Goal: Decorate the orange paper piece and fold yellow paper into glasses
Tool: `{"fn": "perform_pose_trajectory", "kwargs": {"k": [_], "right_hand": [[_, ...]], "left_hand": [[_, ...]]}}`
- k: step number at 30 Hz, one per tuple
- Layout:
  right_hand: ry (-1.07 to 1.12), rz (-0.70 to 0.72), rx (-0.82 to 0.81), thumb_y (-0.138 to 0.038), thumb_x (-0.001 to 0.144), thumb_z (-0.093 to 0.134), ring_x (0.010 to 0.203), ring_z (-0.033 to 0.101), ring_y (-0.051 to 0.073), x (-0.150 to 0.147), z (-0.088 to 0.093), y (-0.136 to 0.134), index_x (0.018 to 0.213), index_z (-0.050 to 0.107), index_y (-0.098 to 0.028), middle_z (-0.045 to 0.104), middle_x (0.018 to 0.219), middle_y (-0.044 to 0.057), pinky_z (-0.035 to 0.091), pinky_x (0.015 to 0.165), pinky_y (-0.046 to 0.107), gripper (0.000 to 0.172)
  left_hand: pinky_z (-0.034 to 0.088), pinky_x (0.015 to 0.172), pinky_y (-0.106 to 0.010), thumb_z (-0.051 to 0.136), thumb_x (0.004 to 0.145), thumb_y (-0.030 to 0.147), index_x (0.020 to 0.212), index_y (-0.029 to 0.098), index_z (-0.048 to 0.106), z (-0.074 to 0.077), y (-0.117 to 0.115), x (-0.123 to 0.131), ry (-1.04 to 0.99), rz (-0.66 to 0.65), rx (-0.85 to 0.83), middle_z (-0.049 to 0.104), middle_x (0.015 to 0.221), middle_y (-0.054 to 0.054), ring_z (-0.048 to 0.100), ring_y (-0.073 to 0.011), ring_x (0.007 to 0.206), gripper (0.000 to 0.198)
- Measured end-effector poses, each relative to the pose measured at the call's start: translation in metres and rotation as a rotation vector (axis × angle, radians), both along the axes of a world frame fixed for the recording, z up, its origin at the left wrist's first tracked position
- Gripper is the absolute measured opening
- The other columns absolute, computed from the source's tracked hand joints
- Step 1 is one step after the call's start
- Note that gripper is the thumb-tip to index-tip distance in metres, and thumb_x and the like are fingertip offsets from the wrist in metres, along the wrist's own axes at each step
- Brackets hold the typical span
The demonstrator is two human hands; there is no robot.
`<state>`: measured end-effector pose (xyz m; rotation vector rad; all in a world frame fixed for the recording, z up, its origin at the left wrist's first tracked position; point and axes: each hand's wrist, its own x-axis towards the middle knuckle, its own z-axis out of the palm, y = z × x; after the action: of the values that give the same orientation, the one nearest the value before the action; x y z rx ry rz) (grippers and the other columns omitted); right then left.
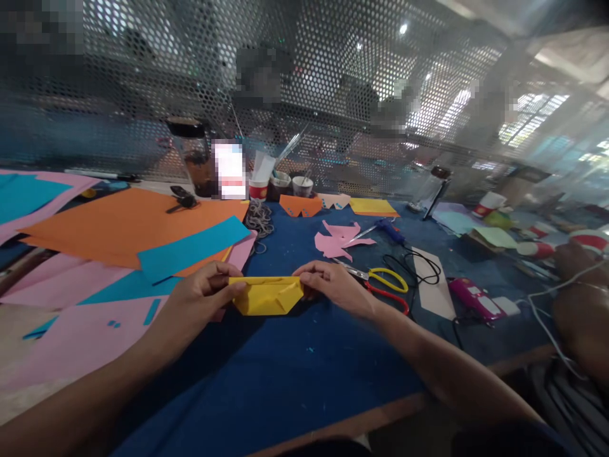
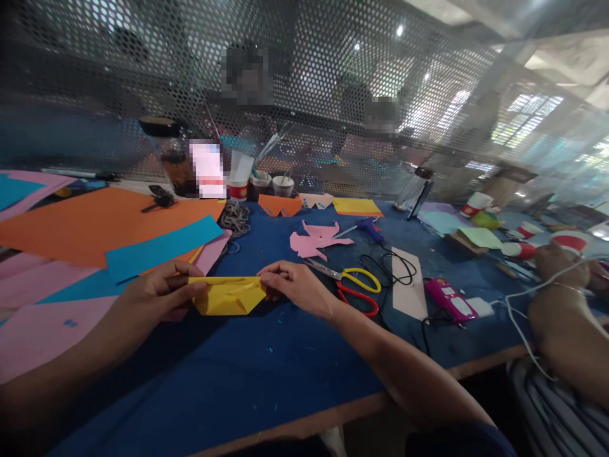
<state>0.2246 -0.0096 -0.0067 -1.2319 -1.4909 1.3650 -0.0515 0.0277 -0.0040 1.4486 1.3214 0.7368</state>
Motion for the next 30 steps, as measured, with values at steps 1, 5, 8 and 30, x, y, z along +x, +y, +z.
{"fn": "perform_pose_trajectory", "kwargs": {"k": [1,5,8,30], "right_hand": [[-0.002,0.009,-0.027,-0.05,0.097,0.068,0.071,0.07,0.012,-0.001,-0.001,-0.001,0.104,0.07,-0.015,0.072,0.079,0.001,0.055,0.068,0.023,0.036],[-0.041,-0.016,-0.058,-0.054,0.095,0.069,0.061,0.069,0.011,-0.005,-0.003,-0.004,0.087,0.065,-0.017,0.068,0.067,-0.001,0.048,0.056,0.019,0.039],[-0.089,-0.055,-0.028,-0.048,0.097,0.068,0.058,0.067,0.01,-0.006,-0.001,-0.006,0.083,0.063,-0.017,0.067,0.065,-0.002,0.045,0.054,0.019,0.034],[-0.446,0.027,0.189,-0.051,0.104,0.054,0.066,0.059,0.012,-0.015,0.008,-0.018,0.085,0.067,-0.018,0.065,0.071,-0.002,0.036,0.059,0.023,0.041]], "left_hand": [[0.049,0.053,-0.022,0.078,0.073,0.066,0.1,0.024,0.061,-0.001,0.0,0.0,0.004,-0.004,0.009,0.077,0.091,-0.003,0.067,-0.0173,0.071,0.052],[0.047,0.052,-0.022,0.075,0.075,0.063,0.095,0.024,0.062,-0.002,0.0,0.002,0.023,-0.058,0.044,0.076,0.083,-0.003,0.063,-0.0169,0.066,0.046],[0.045,0.05,-0.022,0.076,0.075,0.061,0.091,0.023,0.063,-0.003,0.0,0.003,0.015,-0.087,0.078,0.076,0.081,-0.002,0.063,-0.0171,0.066,0.043],[0.05,0.063,-0.027,0.066,0.087,0.067,0.089,0.027,0.082,-0.012,-0.006,-0.002,0.076,-0.345,0.071,0.078,0.081,-0.003,0.069,-0.0225,0.077,0.044]]}}
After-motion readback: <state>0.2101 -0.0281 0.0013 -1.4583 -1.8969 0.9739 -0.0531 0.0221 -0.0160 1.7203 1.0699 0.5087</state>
